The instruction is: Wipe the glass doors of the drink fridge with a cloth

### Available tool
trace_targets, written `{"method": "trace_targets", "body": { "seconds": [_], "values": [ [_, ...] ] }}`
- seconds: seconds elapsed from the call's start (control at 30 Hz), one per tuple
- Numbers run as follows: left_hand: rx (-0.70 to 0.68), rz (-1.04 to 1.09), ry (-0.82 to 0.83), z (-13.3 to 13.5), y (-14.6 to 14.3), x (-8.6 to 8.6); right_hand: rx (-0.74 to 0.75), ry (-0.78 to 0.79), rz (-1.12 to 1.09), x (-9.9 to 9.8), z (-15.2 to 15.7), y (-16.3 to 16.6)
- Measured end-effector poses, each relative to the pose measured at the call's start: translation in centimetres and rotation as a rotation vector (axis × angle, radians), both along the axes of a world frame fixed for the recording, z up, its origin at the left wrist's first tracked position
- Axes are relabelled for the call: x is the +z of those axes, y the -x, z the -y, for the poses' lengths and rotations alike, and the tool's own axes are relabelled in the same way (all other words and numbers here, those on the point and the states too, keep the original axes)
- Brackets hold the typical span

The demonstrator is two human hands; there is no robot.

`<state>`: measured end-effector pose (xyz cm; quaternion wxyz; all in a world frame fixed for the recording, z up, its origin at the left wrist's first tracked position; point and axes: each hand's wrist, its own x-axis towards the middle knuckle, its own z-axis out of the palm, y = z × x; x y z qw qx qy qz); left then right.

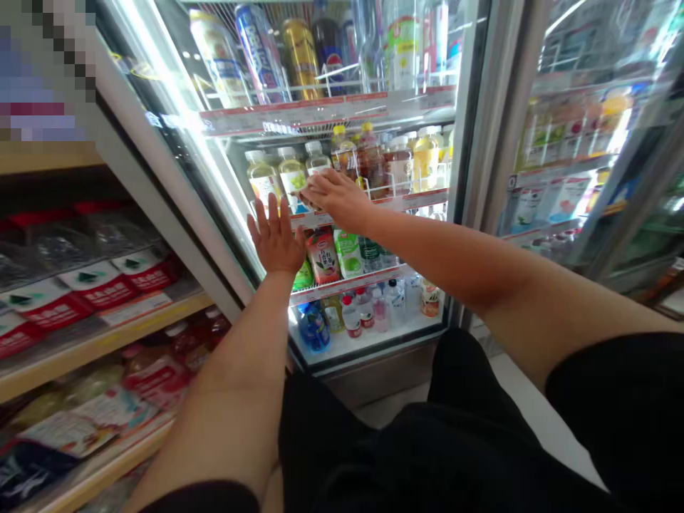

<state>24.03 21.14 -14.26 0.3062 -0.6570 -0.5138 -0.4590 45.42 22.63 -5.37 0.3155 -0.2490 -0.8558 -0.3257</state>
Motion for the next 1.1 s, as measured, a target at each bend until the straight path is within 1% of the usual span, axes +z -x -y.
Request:
{"method": "trace_targets", "body": {
  "seconds": [0.03,0.07,0.13,0.2,0.23,0.27,0.37,0.4,0.43,0.47,0.5,0.57,0.6,0.63,0.7,0.8,0.87,0.9,0.97,1.03,1.1],
  "values": [
    [0.004,-0.003,0.003,-0.1,0.1,0.0,-0.007,0.013,-0.031,0.6,0.1,-0.1],
    [0.005,-0.004,0.005,-0.2,0.2,0.0,-0.025,0.031,-0.108,1.3,0.1,-0.3],
    [0.011,-0.007,0.006,-0.3,0.3,-0.1,-0.074,0.072,-0.314,2.6,0.0,-0.5],
    [0.023,-0.016,0.004,-0.3,0.4,-0.1,-0.097,0.085,-0.427,2.8,-0.2,-0.6],
    [0.028,-0.019,0.005,-0.3,0.4,-0.1,-0.091,0.074,-0.411,2.3,-0.3,-0.7],
    [0.026,-0.016,0.007,-0.3,0.4,0.0,-0.070,0.054,-0.345,1.5,-0.5,-0.9],
    [0.000,0.005,0.011,-0.3,0.3,0.0,0.058,-0.016,0.015,-1.4,-1.1,-1.8],
    [-0.007,0.009,0.010,-0.3,0.3,0.0,0.093,-0.027,0.110,-2.0,-1.5,-2.3],
    [-0.008,0.008,0.006,-0.3,0.3,0.0,0.109,-0.032,0.149,-2.2,-1.9,-3.0],
    [-0.002,0.005,0.001,-0.3,0.3,0.0,0.102,-0.034,0.123,-2.1,-2.4,-3.6],
    [0.007,-0.001,-0.005,-0.3,0.3,-0.1,0.075,-0.034,0.041,-1.8,-3.0,-4.3],
    [0.012,-0.010,-0.013,-0.4,0.3,-0.1,0.002,-0.026,-0.193,-1.1,-4.0,-5.6],
    [0.006,-0.008,-0.014,-0.4,0.3,-0.1,-0.025,-0.022,-0.278,-1.0,-4.4,-6.2],
    [-0.004,-0.003,-0.014,-0.4,0.3,-0.1,-0.039,-0.019,-0.318,-1.1,-4.6,-6.8],
    [-0.027,0.013,-0.009,-0.4,0.3,-0.1,-0.042,-0.016,-0.266,-2.3,-4.6,-7.8],
    [-0.022,0.007,0.002,-0.5,0.4,-0.1,0.014,-0.015,0.013,-4.8,-4.0,-9.2],
    [-0.011,-0.011,0.006,-0.5,0.5,-0.1,0.042,-0.017,0.150,-5.4,-3.8,-10.1],
    [-0.009,-0.015,0.006,-0.5,0.5,-0.1,0.035,-0.017,0.157,-5.2,-3.9,-10.5],
    [-0.015,-0.012,0.002,-0.5,0.5,-0.1,-0.017,-0.009,0.032,-4.3,-4.4,-11.3],
    [-0.021,-0.003,-0.001,-0.3,0.4,0.0,-0.075,0.004,-0.177,-3.3,-5.1,-12.0],
    [-0.029,0.009,0.004,-0.2,0.2,0.1,-0.098,0.005,-0.314,-3.3,-5.5,-12.7]
  ]
}}
